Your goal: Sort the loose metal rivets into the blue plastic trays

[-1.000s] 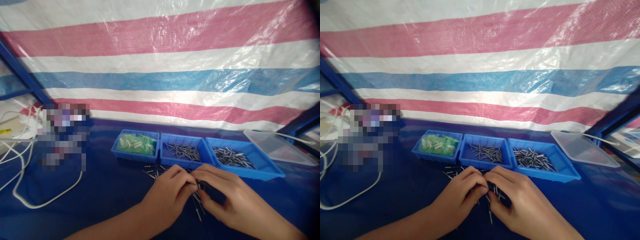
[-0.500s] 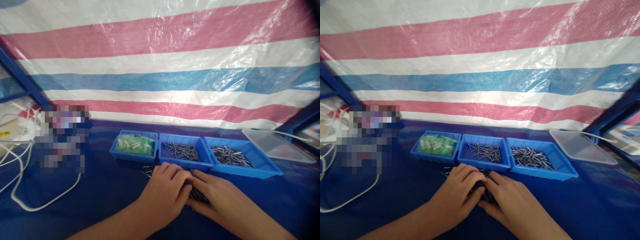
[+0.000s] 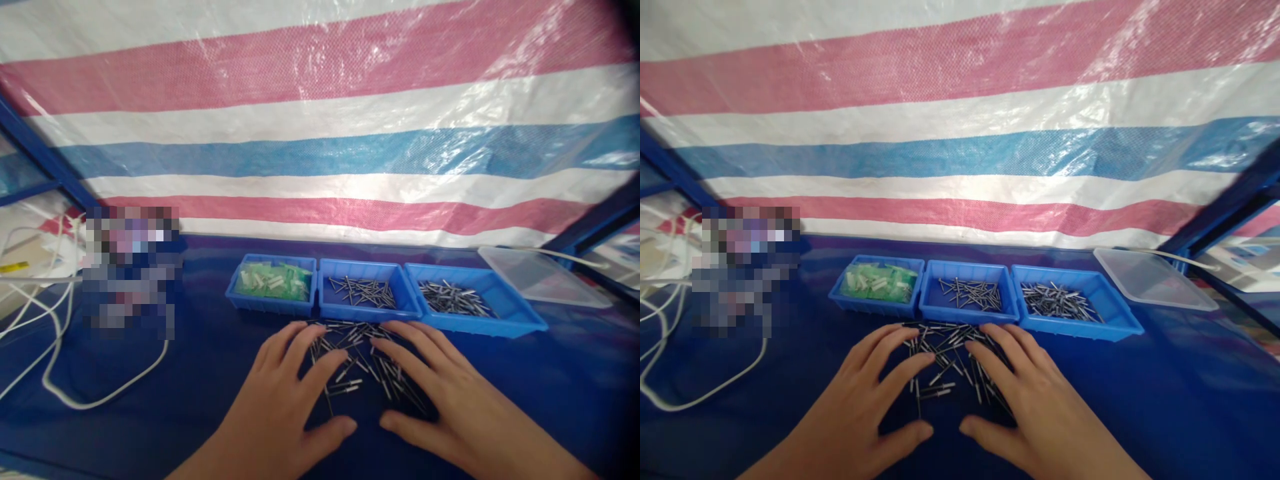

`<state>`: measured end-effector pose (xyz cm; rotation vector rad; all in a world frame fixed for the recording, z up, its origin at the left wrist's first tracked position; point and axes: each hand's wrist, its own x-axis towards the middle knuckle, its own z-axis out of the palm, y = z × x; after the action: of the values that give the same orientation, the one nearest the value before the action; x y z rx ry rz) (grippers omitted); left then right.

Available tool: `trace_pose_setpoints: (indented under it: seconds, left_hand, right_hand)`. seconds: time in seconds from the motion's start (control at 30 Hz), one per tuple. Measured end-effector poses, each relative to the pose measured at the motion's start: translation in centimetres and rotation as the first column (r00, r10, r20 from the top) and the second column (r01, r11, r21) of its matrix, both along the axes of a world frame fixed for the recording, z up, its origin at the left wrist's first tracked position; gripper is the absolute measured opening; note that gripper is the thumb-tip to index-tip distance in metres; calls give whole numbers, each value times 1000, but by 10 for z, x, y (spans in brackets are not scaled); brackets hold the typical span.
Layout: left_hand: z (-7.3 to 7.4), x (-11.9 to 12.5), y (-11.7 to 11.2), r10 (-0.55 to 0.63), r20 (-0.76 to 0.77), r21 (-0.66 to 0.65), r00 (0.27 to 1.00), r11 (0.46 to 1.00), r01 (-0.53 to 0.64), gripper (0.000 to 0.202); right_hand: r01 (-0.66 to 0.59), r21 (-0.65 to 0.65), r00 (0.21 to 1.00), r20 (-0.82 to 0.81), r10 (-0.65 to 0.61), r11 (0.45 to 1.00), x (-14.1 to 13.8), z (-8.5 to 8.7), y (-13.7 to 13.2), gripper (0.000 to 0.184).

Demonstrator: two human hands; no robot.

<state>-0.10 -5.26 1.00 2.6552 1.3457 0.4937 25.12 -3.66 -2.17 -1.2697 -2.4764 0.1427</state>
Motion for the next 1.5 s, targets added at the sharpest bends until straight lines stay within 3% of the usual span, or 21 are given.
trace_pose_setpoints:
  seconds: [0.07, 0.17, 0.33, 0.47, 0.6, 0.73, 0.9, 1.07, 1.2, 1.33, 1.5]
  left_hand:
    - [-11, -17, -6, 45, -51, 12, 998, 999, -44, 66]
    - [-26, -25, -8, 57, -87, 4, 995, 998, -57, 74]
    - [-37, -7, -2, 37, -79, -12, 996, 999, -38, 78]
    - [-37, 1, 1, -24, -43, 2, 999, 1000, 24, 69]
    - [-41, 1, 1, 106, 28, 72, 994, 992, -108, 71]
    - [-47, 5, 1, 219, 34, 69, 975, 973, -221, 76]
    - [-46, 8, 0, 200, -2, 57, 980, 978, -200, 72]
    - [-44, 12, 0, 68, -31, 66, 997, 996, -66, 55]
    - [-48, 20, 2, 16, -40, 93, 999, 996, -12, 46]
    - [-53, 25, 5, 42, 0, 105, 999, 994, -41, 45]
    - [-50, 35, 10, -21, 59, 115, 998, 993, 14, 41]
  right_hand:
    - [59, 13, 998, 11, -59, 998, 3, -12, -8, 79]
    - [83, -22, 996, 21, -83, 996, -1, -26, -18, 83]
    - [100, -76, 993, -59, -104, 992, -20, -26, -25, 73]
    - [35, -53, 988, -151, -42, 998, -34, -21, -21, 54]
    - [123, 66, 975, -194, -109, 990, -38, -22, -13, 48]
    - [203, 93, 966, -181, -184, 975, -41, -25, -10, 45]
    - [93, 57, 976, -202, -80, 994, -46, -24, -12, 37]
    - [-31, 68, 982, -186, 43, 997, -53, -19, -5, 26]
    - [-90, 53, 991, -99, 95, 995, -57, -5, 11, 19]
    - [-168, 26, 984, -48, 169, 985, -56, 11, 25, 18]
    - [-199, -3, 980, -31, 199, 980, -45, 27, 31, 17]
